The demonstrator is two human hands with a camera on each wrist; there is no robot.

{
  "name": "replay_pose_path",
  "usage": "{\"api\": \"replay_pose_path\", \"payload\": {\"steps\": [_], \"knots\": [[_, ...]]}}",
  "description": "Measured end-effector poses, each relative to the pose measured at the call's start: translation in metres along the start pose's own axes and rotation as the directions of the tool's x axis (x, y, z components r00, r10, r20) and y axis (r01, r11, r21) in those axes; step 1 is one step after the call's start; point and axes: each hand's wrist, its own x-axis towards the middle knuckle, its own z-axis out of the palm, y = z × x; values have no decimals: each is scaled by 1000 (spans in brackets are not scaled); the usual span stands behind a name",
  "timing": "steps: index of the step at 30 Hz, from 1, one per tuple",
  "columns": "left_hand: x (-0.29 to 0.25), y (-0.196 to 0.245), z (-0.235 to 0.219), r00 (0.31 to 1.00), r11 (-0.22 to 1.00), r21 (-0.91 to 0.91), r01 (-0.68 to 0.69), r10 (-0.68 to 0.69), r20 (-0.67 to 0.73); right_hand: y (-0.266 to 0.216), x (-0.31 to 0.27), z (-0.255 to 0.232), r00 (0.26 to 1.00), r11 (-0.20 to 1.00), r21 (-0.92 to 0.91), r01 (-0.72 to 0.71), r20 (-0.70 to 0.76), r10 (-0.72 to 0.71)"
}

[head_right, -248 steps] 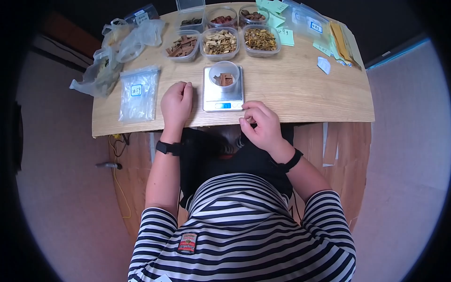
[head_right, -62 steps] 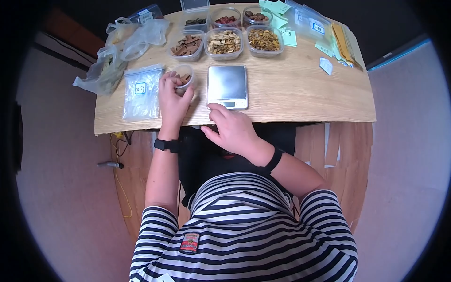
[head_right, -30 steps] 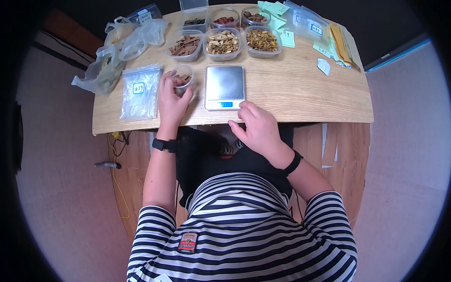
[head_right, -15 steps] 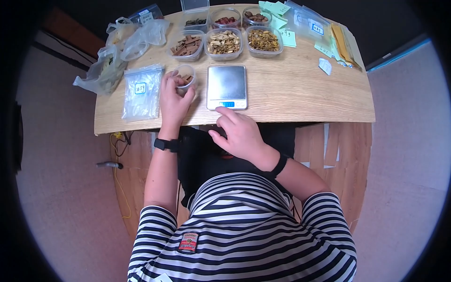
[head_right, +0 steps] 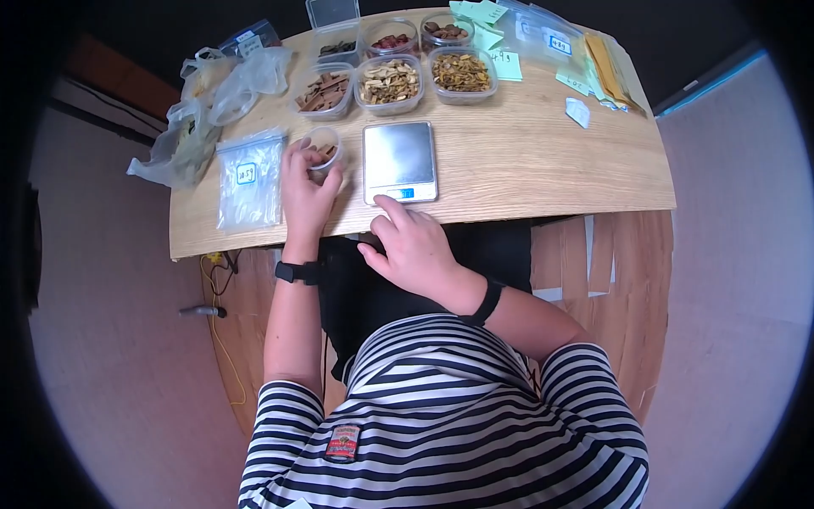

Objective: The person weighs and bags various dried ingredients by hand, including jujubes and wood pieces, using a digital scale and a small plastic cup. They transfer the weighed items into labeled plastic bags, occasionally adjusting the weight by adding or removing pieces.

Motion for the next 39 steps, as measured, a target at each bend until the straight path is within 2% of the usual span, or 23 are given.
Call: {"api": "replay_pose_path", "payload": {"steps": [14, 20, 22, 23, 25, 27, 29, 31, 33, 35, 39], "knots": [[0, 1, -1, 1000, 1000, 21, 0, 0, 1, 0, -3, 3, 1000, 1000, -11, 5, -20, -5], [1, 1, -1, 1000, 1000, 11, -10, 10, 8, -5, 4, -5, 997, 997, -2, -76, 32, 76], [0, 4, -2, 1000, 999, -26, 25, -25, 4, -6, 0, -8, 999, 992, 128, -13, -47, 19], [1, 3, -1, 1000, 999, -27, 26, -26, 1, -4, -2, -10, 999, 992, 127, -10, -46, 16], [0, 2, -2, 1000, 1000, 17, 1, -1, 3, 2, -10, -15, 993, 981, 173, 93, -92, -78], [-1, 3, -3, 1000, 1000, 22, 22, -23, 13, 18, -5, -21, 981, 982, 169, 81, -188, -49], [0, 4, -3, 999, 999, 25, 35, -35, 23, 35, -1, -32, 973, 977, 208, -54, -208, 98], [0, 2, -2, 999, 1000, 14, 22, -22, 23, 53, 7, -44, 950, 969, 168, -180, -224, 216], [0, 1, -1, 1000, 1000, 13, 16, -16, 21, 72, 11, -47, 938, 966, 159, -203, -250, 238], [0, 0, -1, 1000, 1000, 15, 13, -14, 19, 84, 12, -43, 908, 943, 127, -307, -257, 330], [-1, 0, -1, 1000, 1000, 27, 10, -11, 14, 82, 9, -37, 913, 955, 111, -274, -282, 294]]}}
